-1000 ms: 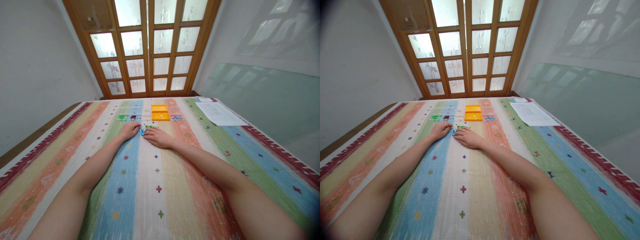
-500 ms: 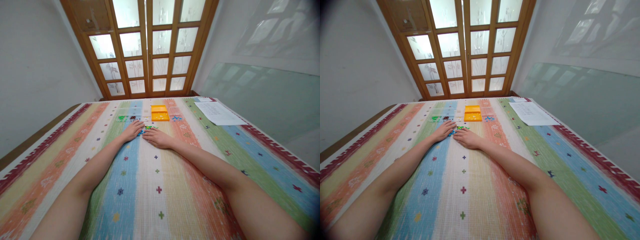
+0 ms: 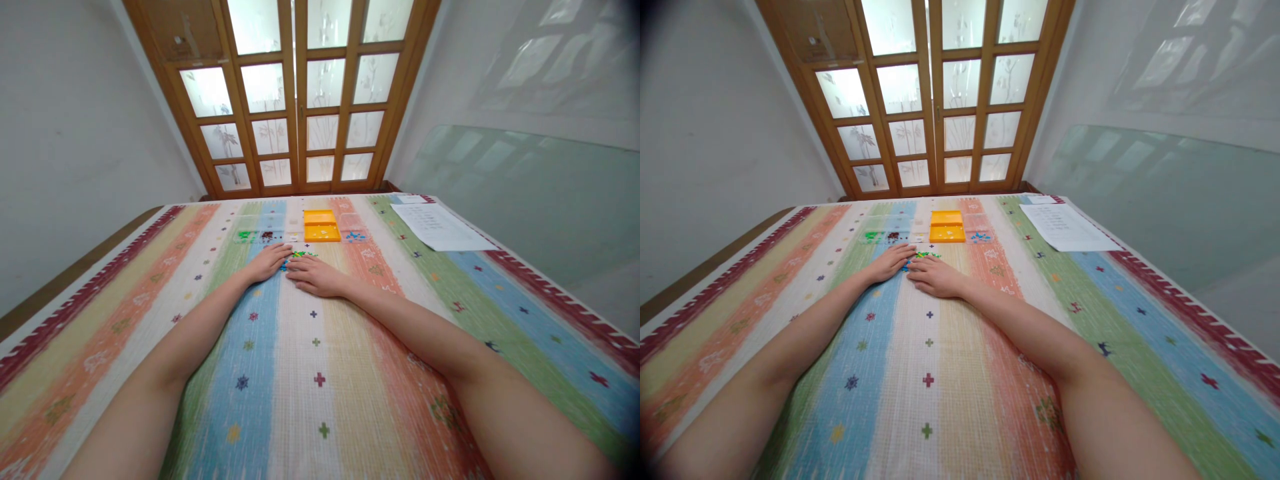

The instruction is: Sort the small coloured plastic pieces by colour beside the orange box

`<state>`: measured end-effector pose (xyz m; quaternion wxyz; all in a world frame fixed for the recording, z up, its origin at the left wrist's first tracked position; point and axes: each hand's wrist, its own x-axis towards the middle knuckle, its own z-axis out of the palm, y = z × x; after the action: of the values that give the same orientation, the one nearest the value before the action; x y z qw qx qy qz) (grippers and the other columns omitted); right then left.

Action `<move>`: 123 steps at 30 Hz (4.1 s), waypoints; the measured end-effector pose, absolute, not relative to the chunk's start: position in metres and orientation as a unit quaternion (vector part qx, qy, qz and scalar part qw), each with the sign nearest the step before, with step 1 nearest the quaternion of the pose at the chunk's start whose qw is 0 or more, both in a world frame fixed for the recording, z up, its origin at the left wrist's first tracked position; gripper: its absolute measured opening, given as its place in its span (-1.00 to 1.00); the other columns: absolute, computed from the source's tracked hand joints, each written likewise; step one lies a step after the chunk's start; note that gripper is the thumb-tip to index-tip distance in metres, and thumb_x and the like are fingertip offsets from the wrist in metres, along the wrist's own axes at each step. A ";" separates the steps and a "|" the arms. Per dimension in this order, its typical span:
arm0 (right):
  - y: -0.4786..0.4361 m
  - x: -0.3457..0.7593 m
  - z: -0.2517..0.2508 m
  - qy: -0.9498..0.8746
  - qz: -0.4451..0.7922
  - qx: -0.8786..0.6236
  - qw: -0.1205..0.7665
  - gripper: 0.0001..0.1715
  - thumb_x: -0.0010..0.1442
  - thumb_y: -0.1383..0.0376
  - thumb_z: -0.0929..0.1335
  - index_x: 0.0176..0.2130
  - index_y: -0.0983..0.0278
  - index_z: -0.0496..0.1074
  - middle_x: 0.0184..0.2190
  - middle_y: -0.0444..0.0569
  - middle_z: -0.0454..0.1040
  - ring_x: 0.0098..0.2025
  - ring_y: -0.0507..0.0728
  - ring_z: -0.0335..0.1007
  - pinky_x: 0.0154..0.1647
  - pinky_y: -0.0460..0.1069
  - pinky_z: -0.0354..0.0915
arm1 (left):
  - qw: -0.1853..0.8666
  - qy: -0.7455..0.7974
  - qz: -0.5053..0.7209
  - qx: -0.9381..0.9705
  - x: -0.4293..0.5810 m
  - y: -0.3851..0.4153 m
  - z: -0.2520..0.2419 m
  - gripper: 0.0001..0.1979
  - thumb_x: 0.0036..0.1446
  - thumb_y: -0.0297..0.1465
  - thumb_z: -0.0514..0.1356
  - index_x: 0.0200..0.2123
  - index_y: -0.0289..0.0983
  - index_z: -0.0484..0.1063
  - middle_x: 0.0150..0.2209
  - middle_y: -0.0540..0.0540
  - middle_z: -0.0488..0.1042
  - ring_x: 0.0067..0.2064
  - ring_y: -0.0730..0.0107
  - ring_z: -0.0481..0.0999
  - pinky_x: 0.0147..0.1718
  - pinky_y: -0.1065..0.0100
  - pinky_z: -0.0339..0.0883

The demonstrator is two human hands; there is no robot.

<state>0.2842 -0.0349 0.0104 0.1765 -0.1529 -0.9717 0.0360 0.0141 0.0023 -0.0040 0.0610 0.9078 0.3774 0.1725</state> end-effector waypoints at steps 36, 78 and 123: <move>-0.039 0.283 0.010 -0.977 0.029 -0.144 0.155 -0.47 0.53 0.18 0.25 0.40 0.16 0.33 0.43 0.06 0.29 0.52 0.24 0.03 0.52 0.31 -0.03 | 0.004 0.476 0.228 0.849 0.011 0.002 -0.004 -0.69 0.38 -0.37 0.10 -0.02 -0.21 0.65 -0.05 -0.18 0.61 0.04 0.12 0.52 0.17 0.05 0.37; -0.038 0.290 0.024 -0.968 0.020 -0.124 0.215 -0.62 0.50 0.25 0.25 0.09 0.21 0.61 0.05 0.06 0.63 0.24 0.23 0.40 0.33 0.22 0.23 | -0.013 0.535 0.242 0.810 0.009 0.000 -0.002 -0.79 0.28 -0.37 0.18 -0.20 -0.22 0.64 -0.18 -0.17 0.59 -0.06 0.09 0.51 0.05 0.07 0.40; -0.035 0.290 0.019 -0.968 0.031 -0.102 0.226 -0.63 0.49 0.26 0.28 0.15 0.29 0.56 0.12 0.13 0.59 0.24 0.23 0.43 0.33 0.22 0.32 | 0.016 0.531 0.253 0.809 0.009 0.000 -0.004 -0.84 0.32 -0.37 0.16 -0.22 -0.21 0.56 -0.21 -0.14 0.57 -0.11 0.13 0.51 -0.04 0.15 0.38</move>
<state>0.2899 -0.0349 0.0189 0.2264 -0.1019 -0.9682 0.0314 0.0091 0.0005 -0.0035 0.0165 0.8085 0.5309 0.2533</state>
